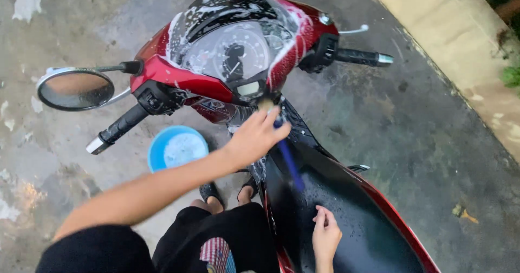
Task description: The person is washing a red motor scooter using a brush and soapy water.
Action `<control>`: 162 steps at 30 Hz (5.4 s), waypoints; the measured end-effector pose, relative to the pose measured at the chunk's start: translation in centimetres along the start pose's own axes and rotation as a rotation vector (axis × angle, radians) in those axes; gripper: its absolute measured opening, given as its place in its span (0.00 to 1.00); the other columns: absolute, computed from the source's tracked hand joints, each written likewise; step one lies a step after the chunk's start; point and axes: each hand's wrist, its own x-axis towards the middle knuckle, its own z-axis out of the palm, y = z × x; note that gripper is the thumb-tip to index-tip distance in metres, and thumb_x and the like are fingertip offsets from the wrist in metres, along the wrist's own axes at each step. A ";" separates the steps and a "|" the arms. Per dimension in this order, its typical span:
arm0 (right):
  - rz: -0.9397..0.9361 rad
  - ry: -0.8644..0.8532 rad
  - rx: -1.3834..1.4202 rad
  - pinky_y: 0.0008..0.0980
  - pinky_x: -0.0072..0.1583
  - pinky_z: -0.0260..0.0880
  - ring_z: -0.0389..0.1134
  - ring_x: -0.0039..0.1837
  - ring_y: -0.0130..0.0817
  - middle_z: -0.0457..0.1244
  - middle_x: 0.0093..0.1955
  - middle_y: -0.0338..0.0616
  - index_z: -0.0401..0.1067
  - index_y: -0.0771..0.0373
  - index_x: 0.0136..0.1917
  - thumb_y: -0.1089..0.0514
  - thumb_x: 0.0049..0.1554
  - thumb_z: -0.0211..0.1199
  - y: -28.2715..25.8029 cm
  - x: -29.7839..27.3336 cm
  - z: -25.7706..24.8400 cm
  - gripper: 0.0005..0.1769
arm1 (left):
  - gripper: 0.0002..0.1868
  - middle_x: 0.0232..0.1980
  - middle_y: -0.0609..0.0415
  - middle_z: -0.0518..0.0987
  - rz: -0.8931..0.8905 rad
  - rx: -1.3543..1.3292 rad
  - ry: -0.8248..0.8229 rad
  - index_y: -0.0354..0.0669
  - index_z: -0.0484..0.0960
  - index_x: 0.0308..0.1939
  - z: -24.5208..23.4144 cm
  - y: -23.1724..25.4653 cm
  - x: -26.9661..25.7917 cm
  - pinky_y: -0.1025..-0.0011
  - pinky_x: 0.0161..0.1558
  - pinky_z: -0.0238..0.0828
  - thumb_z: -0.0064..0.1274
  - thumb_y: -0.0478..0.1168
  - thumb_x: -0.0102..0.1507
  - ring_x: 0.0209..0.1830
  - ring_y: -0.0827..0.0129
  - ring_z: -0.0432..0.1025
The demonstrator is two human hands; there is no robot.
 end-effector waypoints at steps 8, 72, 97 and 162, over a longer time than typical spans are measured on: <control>-0.230 -0.006 0.053 0.26 0.46 0.68 0.68 0.42 0.23 0.69 0.39 0.40 0.77 0.61 0.60 0.57 0.64 0.57 -10.7 5.7 4.6 0.14 | 0.25 0.63 0.41 0.73 -0.506 -0.383 -0.189 0.49 0.76 0.52 8.3 -0.2 -17.3 0.58 0.58 0.67 0.56 0.30 0.50 0.59 0.43 0.68; -0.387 0.011 -1.040 0.65 0.78 0.34 0.44 0.84 0.54 0.57 0.77 0.34 0.68 0.44 0.73 0.34 0.59 0.54 -6.8 1.1 3.8 0.32 | 0.16 0.53 0.45 0.78 -0.591 -0.065 0.665 0.36 0.80 0.56 -8.1 -6.2 -9.2 0.58 0.51 0.73 0.60 0.31 0.64 0.47 0.51 0.74; -0.261 -0.505 -1.132 0.56 0.80 0.29 0.31 0.86 0.52 0.39 0.86 0.38 0.44 0.43 0.83 0.29 0.60 0.50 -5.2 3.1 2.1 0.45 | 0.14 0.64 0.38 0.74 -0.664 -0.318 0.847 0.39 0.79 0.51 -2.0 -1.6 -6.4 0.60 0.57 0.76 0.55 0.24 0.64 0.57 0.45 0.76; -1.527 -0.160 -0.676 0.61 0.79 0.33 0.43 0.85 0.55 0.46 0.85 0.50 0.51 0.61 0.84 0.53 0.47 0.78 -42.6 0.9 14.2 0.58 | 0.14 0.61 0.38 0.77 -0.904 -1.319 1.565 0.34 0.77 0.57 -2.5 -4.7 -20.3 0.57 0.60 0.75 0.48 0.34 0.68 0.59 0.50 0.75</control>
